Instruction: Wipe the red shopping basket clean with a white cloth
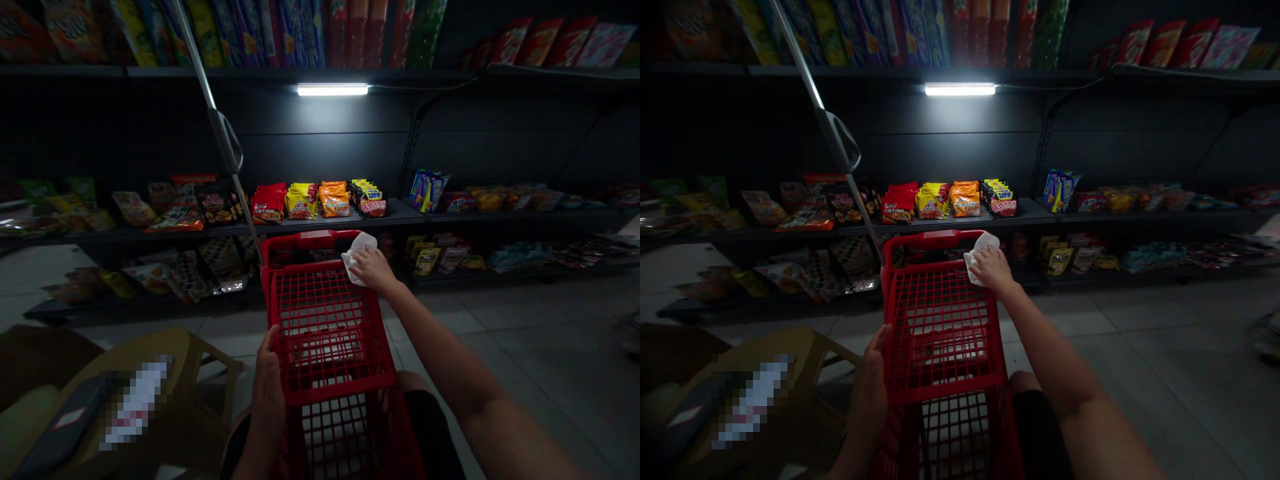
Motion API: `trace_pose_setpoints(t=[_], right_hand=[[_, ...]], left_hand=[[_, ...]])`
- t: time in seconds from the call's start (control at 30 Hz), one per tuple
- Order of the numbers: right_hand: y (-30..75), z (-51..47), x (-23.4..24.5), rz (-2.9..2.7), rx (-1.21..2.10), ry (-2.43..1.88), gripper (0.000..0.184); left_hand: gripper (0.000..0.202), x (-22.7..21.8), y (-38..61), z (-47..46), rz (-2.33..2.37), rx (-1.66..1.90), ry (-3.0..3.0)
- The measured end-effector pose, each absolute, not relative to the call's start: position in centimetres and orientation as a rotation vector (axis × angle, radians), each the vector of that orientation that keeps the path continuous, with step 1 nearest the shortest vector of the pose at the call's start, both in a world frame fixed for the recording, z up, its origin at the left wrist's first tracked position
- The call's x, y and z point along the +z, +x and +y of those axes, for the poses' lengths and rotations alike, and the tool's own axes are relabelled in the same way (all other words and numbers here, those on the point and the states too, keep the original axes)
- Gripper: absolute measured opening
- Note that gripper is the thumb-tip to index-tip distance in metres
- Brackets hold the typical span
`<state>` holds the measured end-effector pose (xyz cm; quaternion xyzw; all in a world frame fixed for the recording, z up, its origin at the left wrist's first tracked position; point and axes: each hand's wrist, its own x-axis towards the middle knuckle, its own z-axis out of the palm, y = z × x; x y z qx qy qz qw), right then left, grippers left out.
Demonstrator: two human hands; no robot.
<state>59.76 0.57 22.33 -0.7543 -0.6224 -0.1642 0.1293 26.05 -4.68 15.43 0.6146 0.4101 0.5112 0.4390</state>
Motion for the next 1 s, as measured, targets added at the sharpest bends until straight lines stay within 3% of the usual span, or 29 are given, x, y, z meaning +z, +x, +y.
trace_pose_setpoints(t=[0.17, 0.43, 0.7, 1.0], right_hand=[[58.2, -0.1, 18.9, -1.729, -0.445, -2.136, 0.042], [50.4, -7.3, 19.4, -1.884, -0.265, -2.033, 0.027], [42.3, -11.4, 18.0, -2.150, -0.033, -1.545, 0.029], [49.2, -13.6, 17.1, -1.850, -0.005, -1.754, 0.049]], left_hand=[[0.057, 15.3, 25.9, -4.7, 1.019, 1.246, 1.515], [0.056, 15.3, 26.0, -4.9, 1.005, 1.264, 1.554], [0.057, 15.0, 25.9, -4.7, 0.977, 1.290, 1.552], [0.057, 15.9, 26.1, -5.1, 1.041, 1.234, 1.529]])
